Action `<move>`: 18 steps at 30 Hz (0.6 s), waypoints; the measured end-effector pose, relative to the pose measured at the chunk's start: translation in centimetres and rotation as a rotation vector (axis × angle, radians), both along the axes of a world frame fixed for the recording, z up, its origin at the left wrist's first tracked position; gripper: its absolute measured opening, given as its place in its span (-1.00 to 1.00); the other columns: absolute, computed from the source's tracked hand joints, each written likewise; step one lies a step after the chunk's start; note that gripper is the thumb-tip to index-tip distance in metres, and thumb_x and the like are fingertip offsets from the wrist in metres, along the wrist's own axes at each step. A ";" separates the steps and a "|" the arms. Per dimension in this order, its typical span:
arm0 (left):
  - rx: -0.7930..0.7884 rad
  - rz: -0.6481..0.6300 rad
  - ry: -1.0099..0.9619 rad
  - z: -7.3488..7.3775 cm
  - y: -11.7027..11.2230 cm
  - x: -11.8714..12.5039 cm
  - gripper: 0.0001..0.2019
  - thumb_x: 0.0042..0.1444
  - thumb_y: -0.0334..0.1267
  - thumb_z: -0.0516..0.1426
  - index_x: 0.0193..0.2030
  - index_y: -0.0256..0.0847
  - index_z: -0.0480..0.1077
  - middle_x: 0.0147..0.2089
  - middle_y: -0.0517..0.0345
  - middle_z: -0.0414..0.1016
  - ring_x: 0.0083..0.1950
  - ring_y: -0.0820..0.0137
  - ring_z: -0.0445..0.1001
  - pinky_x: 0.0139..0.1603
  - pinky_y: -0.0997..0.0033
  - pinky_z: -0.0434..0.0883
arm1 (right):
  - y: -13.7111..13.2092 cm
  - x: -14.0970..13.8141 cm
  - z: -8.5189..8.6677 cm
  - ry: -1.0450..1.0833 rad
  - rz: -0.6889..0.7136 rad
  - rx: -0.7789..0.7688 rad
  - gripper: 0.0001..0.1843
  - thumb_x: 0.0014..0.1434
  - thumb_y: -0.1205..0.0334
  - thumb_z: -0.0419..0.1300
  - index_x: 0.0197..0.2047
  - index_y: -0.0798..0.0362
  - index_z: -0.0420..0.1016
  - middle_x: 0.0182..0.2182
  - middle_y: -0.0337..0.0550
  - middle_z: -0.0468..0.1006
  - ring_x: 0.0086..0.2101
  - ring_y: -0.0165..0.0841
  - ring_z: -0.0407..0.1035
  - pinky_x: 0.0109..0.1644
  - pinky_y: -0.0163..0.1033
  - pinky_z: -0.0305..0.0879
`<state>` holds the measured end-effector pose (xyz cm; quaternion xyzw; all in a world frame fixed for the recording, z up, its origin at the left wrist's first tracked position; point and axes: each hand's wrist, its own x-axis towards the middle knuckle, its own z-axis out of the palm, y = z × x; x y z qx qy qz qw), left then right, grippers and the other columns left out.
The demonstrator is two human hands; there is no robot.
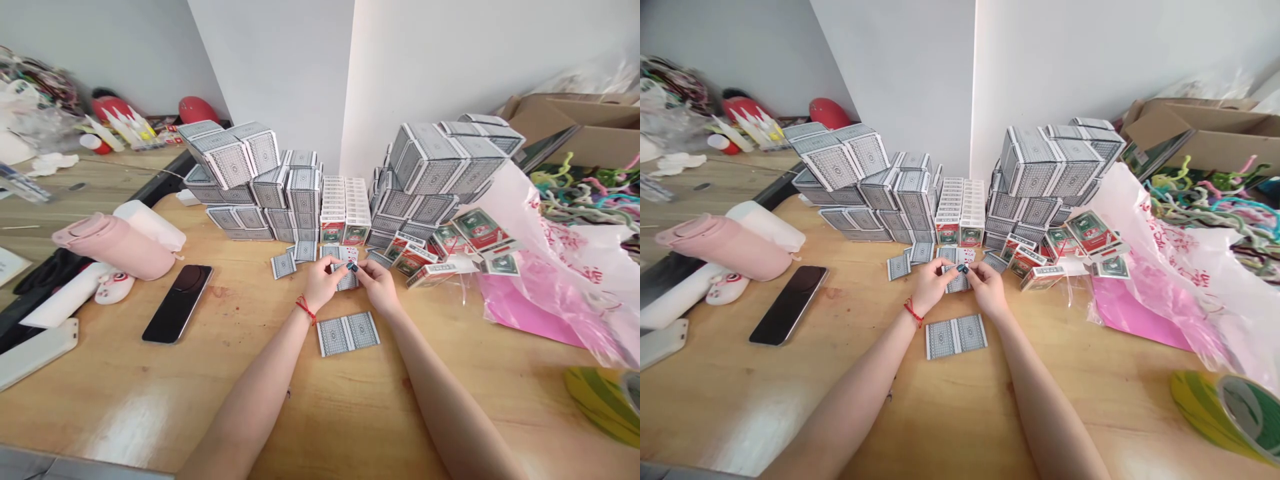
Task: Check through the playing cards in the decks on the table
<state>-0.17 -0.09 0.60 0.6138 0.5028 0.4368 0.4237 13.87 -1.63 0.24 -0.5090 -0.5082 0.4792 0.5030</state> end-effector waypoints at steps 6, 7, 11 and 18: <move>-0.004 0.045 0.015 0.2 0.0 0.3 -0.75 -0.02 -0.06 0.11 -0.40 -0.25 0.38 -0.55 0.27 0.29 -0.53 0.54 0.16 -0.50 0.52 0.15 | -0.1 -0.2 0.3 0.019 -0.017 -0.002 -0.69 -0.06 -0.03 0.18 -0.40 0.06 0.40 -0.52 -0.23 0.38 -0.51 -0.42 0.22 -0.48 -0.29 0.29; 0.004 0.050 0.022 0.2 0.0 0.4 -0.75 -0.02 -0.07 0.11 -0.38 -0.24 0.38 -0.53 0.26 0.31 -0.52 0.54 0.18 -0.49 0.52 0.16 | -0.1 -0.2 0.3 0.026 -0.015 -0.010 -0.69 -0.06 -0.04 0.18 -0.39 0.06 0.40 -0.52 -0.22 0.38 -0.52 -0.42 0.22 -0.48 -0.28 0.30; 0.026 0.028 0.039 0.1 0.0 0.4 -0.76 0.00 -0.09 0.10 -0.32 -0.23 0.40 -0.42 0.20 0.41 -0.45 0.50 0.26 -0.42 0.50 0.21 | 0.0 -0.2 0.2 0.018 -0.019 -0.018 -0.67 -0.07 -0.05 0.17 -0.39 0.06 0.40 -0.53 -0.23 0.38 -0.52 -0.42 0.22 -0.48 -0.28 0.30; 0.036 0.021 0.046 0.1 -0.1 0.4 -0.77 0.02 -0.11 0.09 -0.30 -0.22 0.39 -0.38 0.18 0.44 -0.41 0.48 0.30 -0.39 0.49 0.23 | -0.1 -0.3 0.3 -0.015 -0.054 0.017 -0.71 -0.05 -0.01 0.16 -0.41 0.07 0.40 -0.54 -0.25 0.38 -0.52 -0.44 0.22 -0.48 -0.32 0.22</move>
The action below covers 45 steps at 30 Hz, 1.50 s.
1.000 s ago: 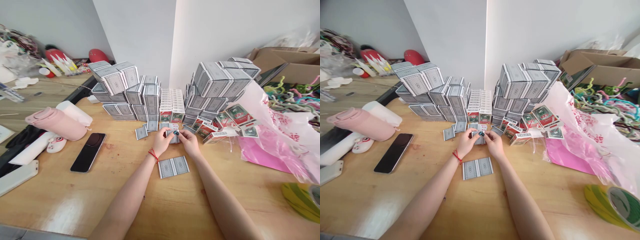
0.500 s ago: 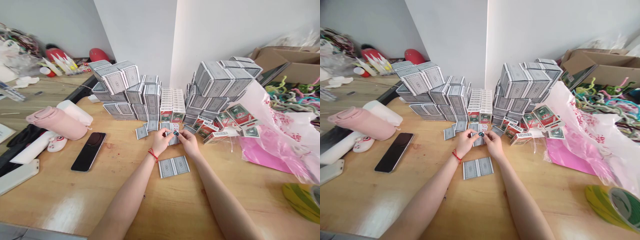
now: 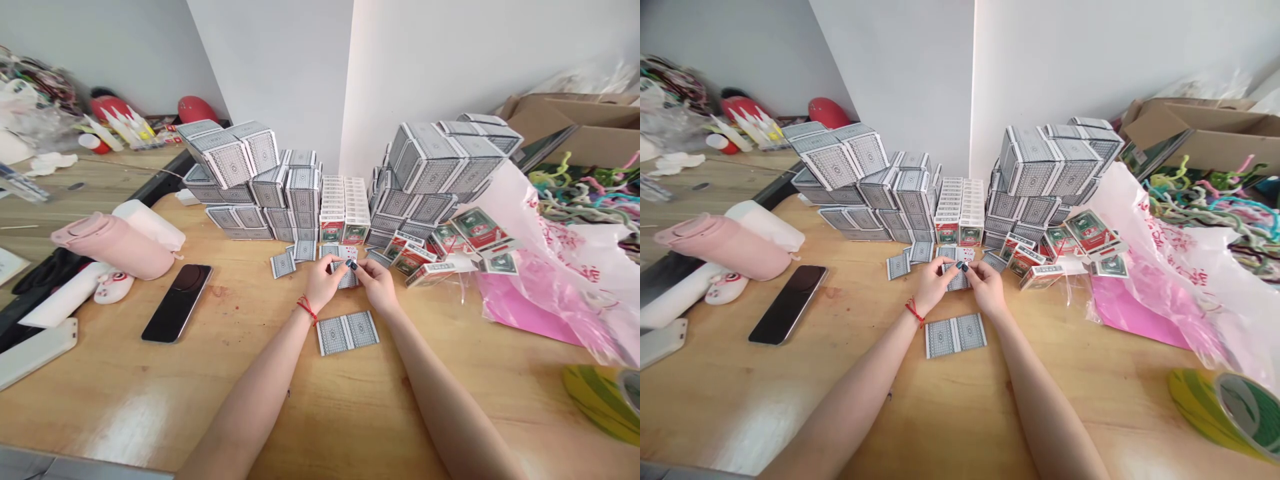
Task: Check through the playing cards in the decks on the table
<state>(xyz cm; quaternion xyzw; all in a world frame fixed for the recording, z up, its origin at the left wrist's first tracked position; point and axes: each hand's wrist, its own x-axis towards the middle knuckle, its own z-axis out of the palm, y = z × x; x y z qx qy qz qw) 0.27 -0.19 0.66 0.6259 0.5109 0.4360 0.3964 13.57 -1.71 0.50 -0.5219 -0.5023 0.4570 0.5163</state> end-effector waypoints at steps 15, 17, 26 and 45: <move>0.023 -0.021 0.020 -0.2 0.0 0.1 -0.75 0.04 -0.06 0.06 -0.36 -0.23 0.37 -0.45 0.22 0.38 -0.49 0.52 0.21 -0.45 0.51 0.19 | 0.2 0.3 -0.7 -0.059 -0.007 0.016 -0.71 -0.02 0.00 0.14 -0.38 0.08 0.41 -0.51 -0.22 0.40 -0.50 -0.43 0.22 -0.41 -0.32 0.18; 0.030 -0.025 0.031 -0.2 0.0 0.1 -0.76 0.04 -0.07 0.07 -0.33 -0.22 0.37 -0.43 0.22 0.39 -0.49 0.52 0.22 -0.45 0.51 0.20 | 0.3 0.3 -0.8 -0.059 -0.014 0.012 -0.71 -0.02 0.00 0.14 -0.38 0.08 0.40 -0.51 -0.22 0.40 -0.50 -0.43 0.22 -0.41 -0.32 0.17; 0.080 -0.040 0.065 -0.2 -0.1 0.1 -0.76 0.09 -0.09 0.02 -0.29 -0.22 0.35 -0.33 0.16 0.44 -0.42 0.49 0.28 -0.39 0.48 0.23 | 0.2 0.2 -0.8 -0.066 -0.012 0.030 -0.71 -0.02 -0.01 0.14 -0.38 0.07 0.39 -0.49 -0.21 0.42 -0.49 -0.43 0.23 -0.41 -0.32 0.19; 0.069 0.010 -0.030 -0.2 -0.1 0.2 -0.75 0.06 -0.08 0.06 -0.30 -0.23 0.38 -0.37 0.15 0.43 -0.44 0.50 0.28 -0.40 0.51 0.23 | 0.2 0.4 -0.7 0.079 0.026 -0.026 -0.71 -0.04 0.00 0.19 -0.37 0.05 0.37 -0.48 -0.23 0.36 -0.48 -0.43 0.21 -0.48 -0.33 0.28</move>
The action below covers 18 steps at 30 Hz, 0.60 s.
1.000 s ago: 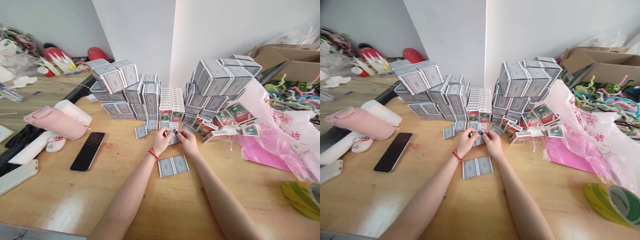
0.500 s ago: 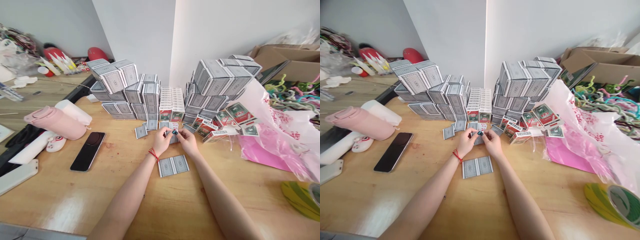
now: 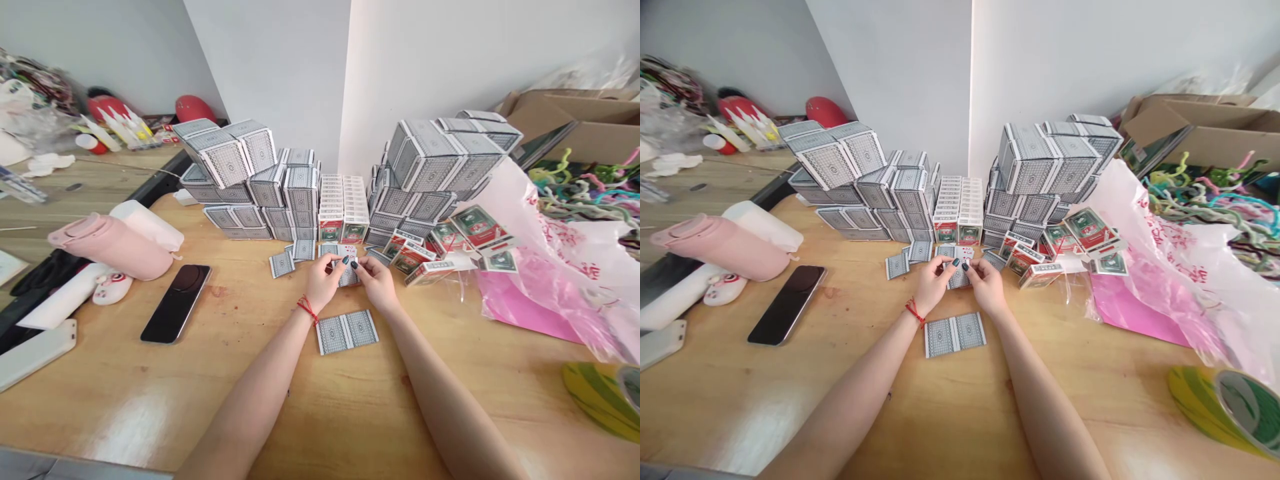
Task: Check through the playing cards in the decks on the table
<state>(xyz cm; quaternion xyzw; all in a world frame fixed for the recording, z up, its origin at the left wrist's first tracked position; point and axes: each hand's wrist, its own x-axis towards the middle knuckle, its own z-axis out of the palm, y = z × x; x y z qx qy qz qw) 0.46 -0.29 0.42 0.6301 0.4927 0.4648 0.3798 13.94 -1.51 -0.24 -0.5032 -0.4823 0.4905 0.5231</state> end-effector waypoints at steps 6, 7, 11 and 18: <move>0.012 0.034 -0.007 0.0 -0.1 0.0 -0.73 0.06 -0.05 0.05 -0.31 -0.25 0.37 -0.42 0.16 0.40 -0.46 0.50 0.27 -0.43 0.51 0.23 | -0.2 -0.2 0.3 0.028 0.019 -0.021 -0.68 -0.06 -0.03 0.21 -0.36 0.05 0.38 -0.47 -0.22 0.37 -0.47 -0.42 0.23 -0.47 -0.31 0.34; 0.017 0.039 -0.003 0.0 -0.1 0.0 -0.73 0.06 -0.06 0.05 -0.32 -0.25 0.37 -0.42 0.16 0.39 -0.46 0.50 0.27 -0.43 0.51 0.23 | -0.2 -0.2 0.3 0.020 0.023 -0.020 -0.68 -0.06 -0.03 0.21 -0.36 0.05 0.38 -0.47 -0.22 0.38 -0.47 -0.42 0.23 -0.46 -0.31 0.34; 0.024 0.048 0.018 -0.1 -0.1 0.0 -0.74 0.06 -0.07 0.06 -0.34 -0.24 0.36 -0.43 0.17 0.39 -0.46 0.50 0.27 -0.42 0.51 0.23 | -0.1 -0.1 0.2 0.009 0.065 -0.021 -0.68 -0.05 -0.02 0.20 -0.33 0.06 0.39 -0.42 -0.19 0.42 -0.45 -0.41 0.27 -0.43 -0.30 0.33; 0.029 0.040 0.023 -0.3 -0.1 0.0 -0.79 0.06 -0.11 0.06 -0.34 -0.23 0.35 -0.40 0.17 0.41 -0.45 0.50 0.28 -0.41 0.50 0.24 | 0.1 -0.1 -0.2 -0.018 0.051 0.025 -0.70 -0.02 0.01 0.19 -0.33 0.06 0.40 -0.40 -0.17 0.45 -0.43 -0.40 0.29 -0.39 -0.31 0.29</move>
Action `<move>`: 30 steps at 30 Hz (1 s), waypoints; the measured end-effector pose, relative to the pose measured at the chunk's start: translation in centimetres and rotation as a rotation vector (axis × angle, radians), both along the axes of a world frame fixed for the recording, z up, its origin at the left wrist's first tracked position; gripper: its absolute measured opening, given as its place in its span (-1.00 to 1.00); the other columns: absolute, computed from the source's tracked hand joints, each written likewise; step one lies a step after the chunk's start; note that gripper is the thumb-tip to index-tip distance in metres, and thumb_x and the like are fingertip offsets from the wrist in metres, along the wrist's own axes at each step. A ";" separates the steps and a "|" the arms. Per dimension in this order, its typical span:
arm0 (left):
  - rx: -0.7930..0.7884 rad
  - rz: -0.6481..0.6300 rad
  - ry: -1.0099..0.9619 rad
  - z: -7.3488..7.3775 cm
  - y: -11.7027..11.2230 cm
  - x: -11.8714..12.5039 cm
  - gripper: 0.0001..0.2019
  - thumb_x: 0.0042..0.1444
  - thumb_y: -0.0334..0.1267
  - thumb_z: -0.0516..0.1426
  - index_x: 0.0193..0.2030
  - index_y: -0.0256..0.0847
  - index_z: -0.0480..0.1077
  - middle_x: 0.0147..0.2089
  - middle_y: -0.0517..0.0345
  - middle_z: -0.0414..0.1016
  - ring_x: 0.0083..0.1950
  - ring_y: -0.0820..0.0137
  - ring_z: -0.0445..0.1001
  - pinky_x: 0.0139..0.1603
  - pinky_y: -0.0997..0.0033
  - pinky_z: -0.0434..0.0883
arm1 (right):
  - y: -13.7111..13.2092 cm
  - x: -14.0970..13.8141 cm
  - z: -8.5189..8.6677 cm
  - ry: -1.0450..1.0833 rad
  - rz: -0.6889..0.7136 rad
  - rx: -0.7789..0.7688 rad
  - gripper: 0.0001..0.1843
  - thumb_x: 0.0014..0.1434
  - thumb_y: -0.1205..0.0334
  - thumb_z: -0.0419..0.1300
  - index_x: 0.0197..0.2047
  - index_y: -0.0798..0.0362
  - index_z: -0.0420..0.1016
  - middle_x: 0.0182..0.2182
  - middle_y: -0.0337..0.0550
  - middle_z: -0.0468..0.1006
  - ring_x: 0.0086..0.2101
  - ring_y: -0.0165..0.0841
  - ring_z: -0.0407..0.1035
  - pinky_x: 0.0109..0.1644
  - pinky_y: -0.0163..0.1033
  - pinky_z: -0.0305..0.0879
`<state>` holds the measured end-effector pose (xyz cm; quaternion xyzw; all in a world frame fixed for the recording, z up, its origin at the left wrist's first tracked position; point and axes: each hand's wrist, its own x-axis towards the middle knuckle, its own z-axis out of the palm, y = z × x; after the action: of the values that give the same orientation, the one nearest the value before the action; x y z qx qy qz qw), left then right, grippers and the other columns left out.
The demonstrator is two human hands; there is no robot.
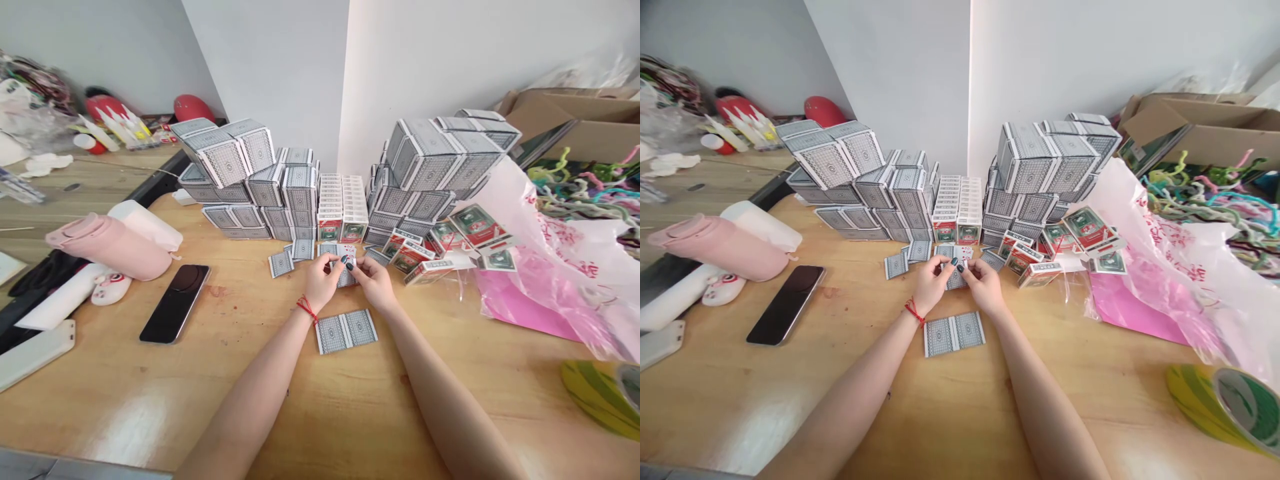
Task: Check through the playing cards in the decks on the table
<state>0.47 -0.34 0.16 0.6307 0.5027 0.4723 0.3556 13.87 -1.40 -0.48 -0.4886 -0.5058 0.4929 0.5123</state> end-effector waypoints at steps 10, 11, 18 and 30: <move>0.033 -0.006 0.029 0.1 0.0 0.0 -0.81 0.06 -0.14 0.06 -0.33 -0.21 0.36 -0.38 0.17 0.43 -0.44 0.49 0.29 -0.40 0.49 0.24 | -0.3 -0.1 0.4 0.064 -0.004 -0.065 -0.67 -0.08 -0.03 0.22 -0.33 0.04 0.40 -0.41 -0.19 0.44 -0.44 -0.38 0.30 -0.47 -0.27 0.36; 0.035 -0.004 0.032 0.1 0.0 0.0 -0.80 0.06 -0.13 0.06 -0.33 -0.21 0.36 -0.38 0.17 0.43 -0.44 0.49 0.29 -0.40 0.49 0.24 | -0.3 -0.2 0.4 0.063 -0.006 -0.065 -0.66 -0.08 -0.03 0.22 -0.33 0.05 0.41 -0.41 -0.19 0.44 -0.44 -0.37 0.30 -0.47 -0.26 0.36; 0.062 0.001 0.050 0.1 -0.1 0.0 -0.79 0.08 -0.12 0.05 -0.36 -0.22 0.34 -0.39 0.15 0.41 -0.41 0.48 0.30 -0.38 0.48 0.24 | -0.4 -0.2 0.6 0.051 0.031 -0.041 -0.64 -0.07 -0.04 0.21 -0.29 0.04 0.40 -0.38 -0.15 0.45 -0.41 -0.34 0.32 -0.45 -0.25 0.37; 0.028 0.012 -0.010 0.4 -0.3 0.2 -0.78 0.06 -0.10 0.07 -0.35 -0.22 0.34 -0.47 0.21 0.33 -0.48 0.50 0.24 -0.43 0.50 0.22 | 0.0 -0.1 0.1 0.017 -0.038 0.012 -0.75 -0.06 0.06 0.22 -0.41 0.04 0.33 -0.50 -0.25 0.36 -0.50 -0.45 0.21 -0.47 -0.33 0.22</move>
<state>0.66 -0.61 0.52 0.6301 0.4980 0.4848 0.3465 13.82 -1.41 -0.37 -0.4909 -0.4952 0.4842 0.5286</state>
